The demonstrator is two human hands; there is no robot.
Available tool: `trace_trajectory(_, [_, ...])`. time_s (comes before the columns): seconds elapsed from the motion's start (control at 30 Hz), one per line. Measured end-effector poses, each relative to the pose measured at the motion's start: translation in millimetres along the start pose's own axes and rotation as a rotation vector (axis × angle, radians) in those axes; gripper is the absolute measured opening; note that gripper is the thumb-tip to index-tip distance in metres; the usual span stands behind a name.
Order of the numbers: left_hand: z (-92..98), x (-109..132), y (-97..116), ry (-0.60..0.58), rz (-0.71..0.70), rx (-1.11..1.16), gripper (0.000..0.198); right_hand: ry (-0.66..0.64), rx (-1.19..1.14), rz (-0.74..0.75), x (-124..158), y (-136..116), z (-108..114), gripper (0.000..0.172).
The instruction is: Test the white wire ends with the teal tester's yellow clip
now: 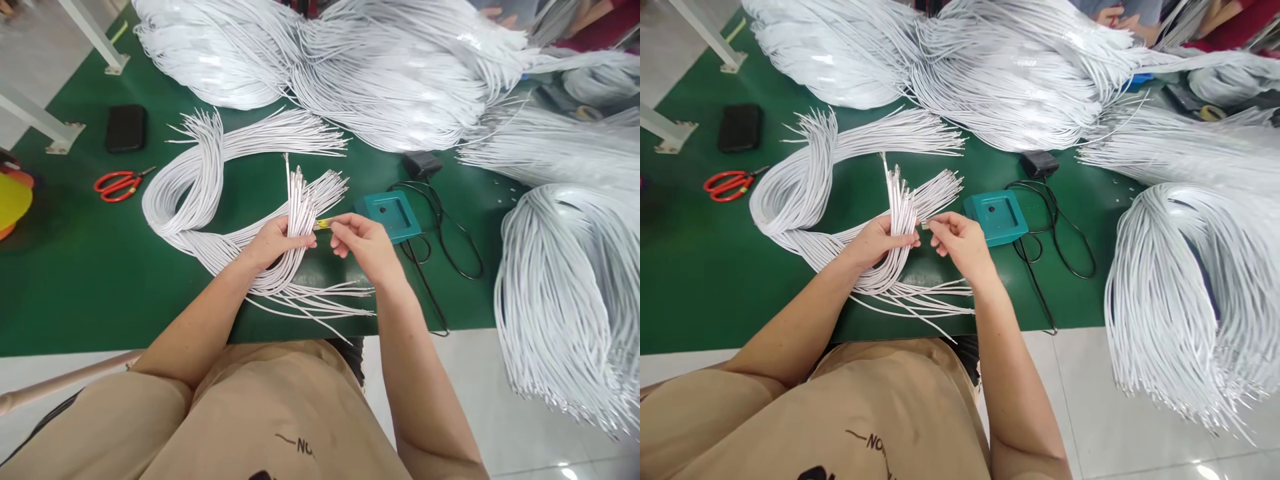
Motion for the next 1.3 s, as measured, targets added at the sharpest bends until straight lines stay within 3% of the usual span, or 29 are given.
trace_trajectory(0.17, [-3.0,-1,-2,-0.014,-0.001,-0.005,0.041,0.091,0.019,0.004,-20,9,-19,0.032])
trace_trajectory(0.4, [1.1,-1,6,0.06,-0.079,-0.102,0.03,0.145,0.075,0.006,-16,14,-20,0.03])
trace_trajectory(0.6, [4.2,0,10,0.102,-0.112,-0.185,0.029,0.279,0.239,0.083,-14,8,-19,0.021])
trace_trajectory(0.73, [1.9,0,11,0.074,-0.109,-0.176,0.027,0.196,-0.018,0.046,-18,19,-24,0.017])
trace_trajectory(0.9, [-1.6,1,10,0.038,-0.109,-0.13,0.025,0.076,-0.356,-0.131,-18,37,-35,0.021])
trace_trajectory(1.0, [-5.9,1,10,-0.014,-0.121,-0.136,0.023,0.127,-0.246,-0.081,-18,29,-26,0.014])
trace_trajectory(1.1, [-7.7,1,11,-0.037,-0.121,-0.145,0.023,0.142,-0.028,0.026,-19,12,-18,0.02])
trace_trajectory(1.3, [-11.6,3,14,-0.069,-0.129,-0.093,0.022,0.139,0.007,-0.024,-20,14,-9,0.016])
Point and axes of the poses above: each hand's wrist, its own x-axis away from the middle knuckle, its own z-axis out of the back of the hand, y = z × x, the point moved 9 cm from there along -x, towards the middle knuckle, and after that the axes turned 2 degrees about x, right-handed, at the moved point
